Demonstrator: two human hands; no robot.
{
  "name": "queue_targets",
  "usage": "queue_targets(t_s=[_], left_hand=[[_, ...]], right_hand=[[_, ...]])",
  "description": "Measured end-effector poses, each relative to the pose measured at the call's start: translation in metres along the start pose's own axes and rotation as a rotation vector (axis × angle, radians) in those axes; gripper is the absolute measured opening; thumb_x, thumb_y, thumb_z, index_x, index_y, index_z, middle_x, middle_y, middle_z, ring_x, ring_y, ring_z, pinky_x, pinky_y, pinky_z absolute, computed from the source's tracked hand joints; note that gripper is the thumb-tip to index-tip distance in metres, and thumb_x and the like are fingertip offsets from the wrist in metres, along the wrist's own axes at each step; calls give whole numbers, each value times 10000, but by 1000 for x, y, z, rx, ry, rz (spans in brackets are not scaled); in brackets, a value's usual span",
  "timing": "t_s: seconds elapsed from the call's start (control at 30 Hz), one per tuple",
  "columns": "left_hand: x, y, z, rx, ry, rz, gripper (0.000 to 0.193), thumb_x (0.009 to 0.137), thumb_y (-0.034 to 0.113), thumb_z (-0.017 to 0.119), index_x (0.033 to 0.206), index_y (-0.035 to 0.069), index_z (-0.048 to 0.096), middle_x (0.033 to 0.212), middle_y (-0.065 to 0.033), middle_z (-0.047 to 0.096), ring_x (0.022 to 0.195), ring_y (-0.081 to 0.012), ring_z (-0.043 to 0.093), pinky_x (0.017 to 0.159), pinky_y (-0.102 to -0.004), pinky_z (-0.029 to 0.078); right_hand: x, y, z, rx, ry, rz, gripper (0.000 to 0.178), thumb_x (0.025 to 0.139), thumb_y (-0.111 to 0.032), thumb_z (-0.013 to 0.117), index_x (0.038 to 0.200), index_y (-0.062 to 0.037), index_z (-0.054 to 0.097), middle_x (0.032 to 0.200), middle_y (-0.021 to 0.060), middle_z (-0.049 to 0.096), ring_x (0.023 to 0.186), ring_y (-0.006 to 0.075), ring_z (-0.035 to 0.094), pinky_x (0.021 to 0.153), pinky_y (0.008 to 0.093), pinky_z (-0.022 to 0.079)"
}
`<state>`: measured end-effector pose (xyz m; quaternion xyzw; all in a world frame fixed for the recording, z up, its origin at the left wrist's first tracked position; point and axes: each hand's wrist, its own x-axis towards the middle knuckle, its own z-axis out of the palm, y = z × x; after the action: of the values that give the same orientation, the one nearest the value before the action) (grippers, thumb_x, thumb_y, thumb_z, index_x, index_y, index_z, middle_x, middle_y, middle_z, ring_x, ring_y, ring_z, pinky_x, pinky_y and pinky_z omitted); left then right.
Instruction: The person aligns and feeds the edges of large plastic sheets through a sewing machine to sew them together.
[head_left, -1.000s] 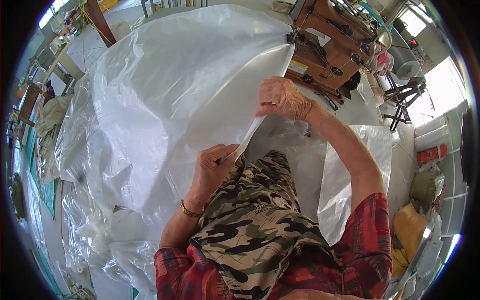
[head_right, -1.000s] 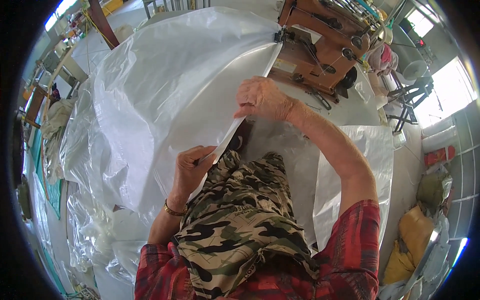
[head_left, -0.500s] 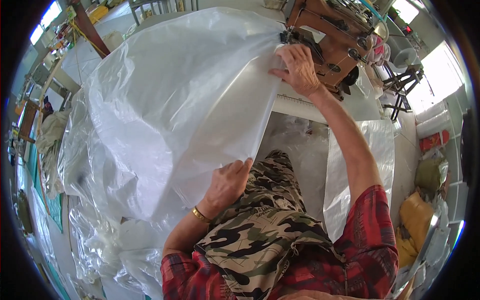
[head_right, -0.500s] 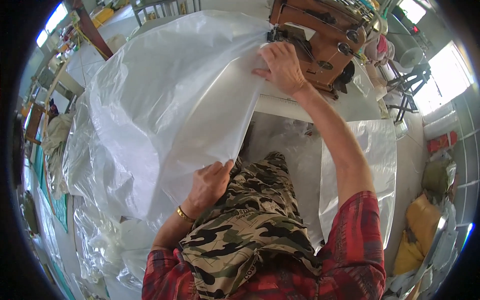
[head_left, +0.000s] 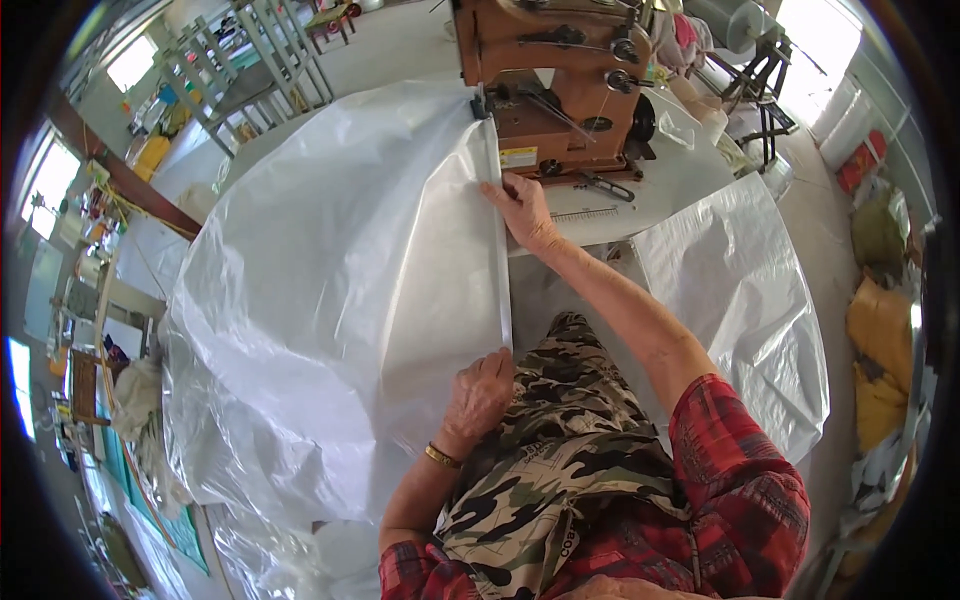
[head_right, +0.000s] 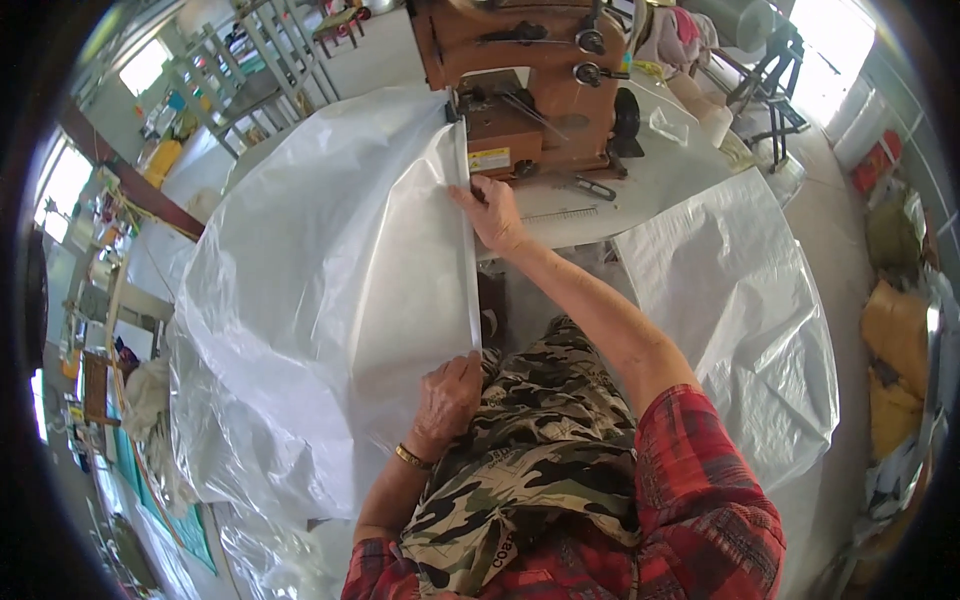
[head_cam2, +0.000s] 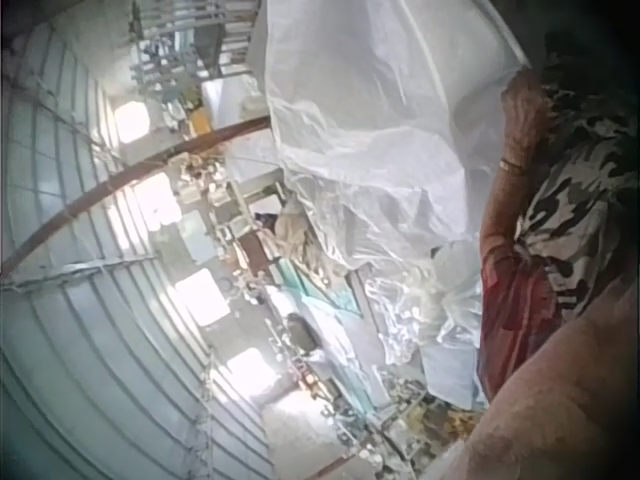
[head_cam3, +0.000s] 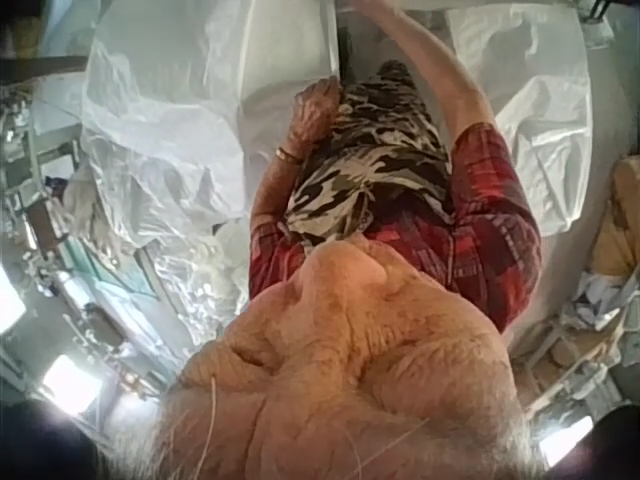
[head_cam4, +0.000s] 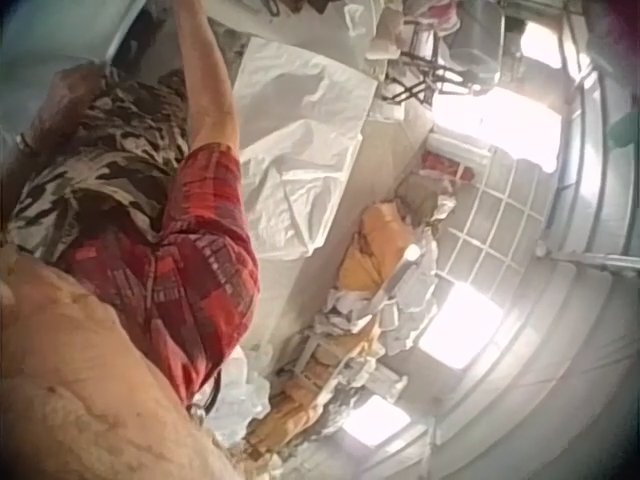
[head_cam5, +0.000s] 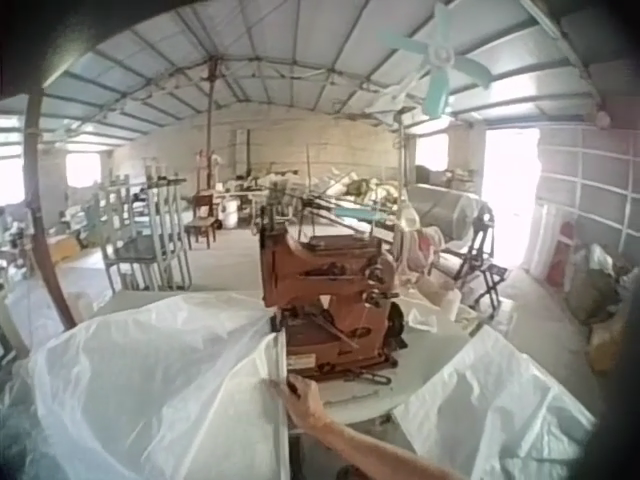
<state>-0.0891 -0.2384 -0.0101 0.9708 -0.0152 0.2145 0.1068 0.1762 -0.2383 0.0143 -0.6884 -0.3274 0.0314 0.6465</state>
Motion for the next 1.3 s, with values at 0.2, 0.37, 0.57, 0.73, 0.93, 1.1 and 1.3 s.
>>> queue_targets(t_s=[0.2, 0.37, 0.57, 0.73, 0.93, 1.1, 1.3], left_hand=[[43, -20, 4, 175, -1, 65, 70, 807, 64, 571, 870, 37, 583, 750, -63, 523, 663, -203, 622, 513, -330, 515], [91, -34, -2, 244, -3, 96, 59, 797, 62, 578, 763, 81, 533, 747, -53, 542, 663, -207, 632, 535, -343, 515], [151, -45, -10, 388, -77, 69, 40, 836, 93, 554, 798, 102, 559, 803, -57, 610, 703, -209, 657, 572, -335, 517], [190, -62, -8, 400, -49, -5, 55, 847, 96, 530, 860, 88, 584, 785, -68, 615, 711, -254, 660, 633, -390, 521], [234, -77, -2, 256, 164, -138, 74, 846, 80, 548, 848, 33, 604, 810, -168, 672, 695, -371, 655, 628, -476, 524], [224, -77, -12, 114, 280, -173, 188, 883, 150, 581, 1005, 31, 661, 833, -153, 683, 751, -353, 661, 673, -460, 521], [122, -90, -36, -228, 289, -335, 298, 957, 203, 562, 1199, 45, 639, 976, -153, 700, 932, -324, 640, 833, -422, 504]], right_hand=[[4, 4, -7, 133, -127, 28, 347, 912, -277, 671, 780, 37, 603, 638, -35, 463, 633, 66, 400, 541, 287, 377], [3, 0, -7, 246, -164, 61, 352, 923, -297, 657, 885, 52, 652, 681, -16, 564, 648, 60, 457, 573, 275, 423], [5, 5, -11, 302, -170, 134, 371, 950, -307, 628, 909, 62, 649, 708, -4, 592, 672, 64, 476, 609, 281, 443], [10, 13, -12, 320, -87, 90, 369, 1018, -290, 521, 971, 61, 621, 731, 18, 586, 722, 89, 480, 659, 286, 453], [14, 19, -5, 382, -27, -106, 282, 1027, -186, 485, 1137, 53, 585, 920, 79, 638, 878, 123, 541, 827, 296, 476], [17, 18, -5, 412, -82, -71, 270, 1022, -146, 475, 1167, 54, 583, 984, 93, 648, 934, 142, 561, 878, 292, 462], [16, 19, -8, 386, -101, -58, 289, 1032, -185, 471, 1145, 47, 601, 1021, 32, 639, 950, 98, 542, 884, 251, 438]])
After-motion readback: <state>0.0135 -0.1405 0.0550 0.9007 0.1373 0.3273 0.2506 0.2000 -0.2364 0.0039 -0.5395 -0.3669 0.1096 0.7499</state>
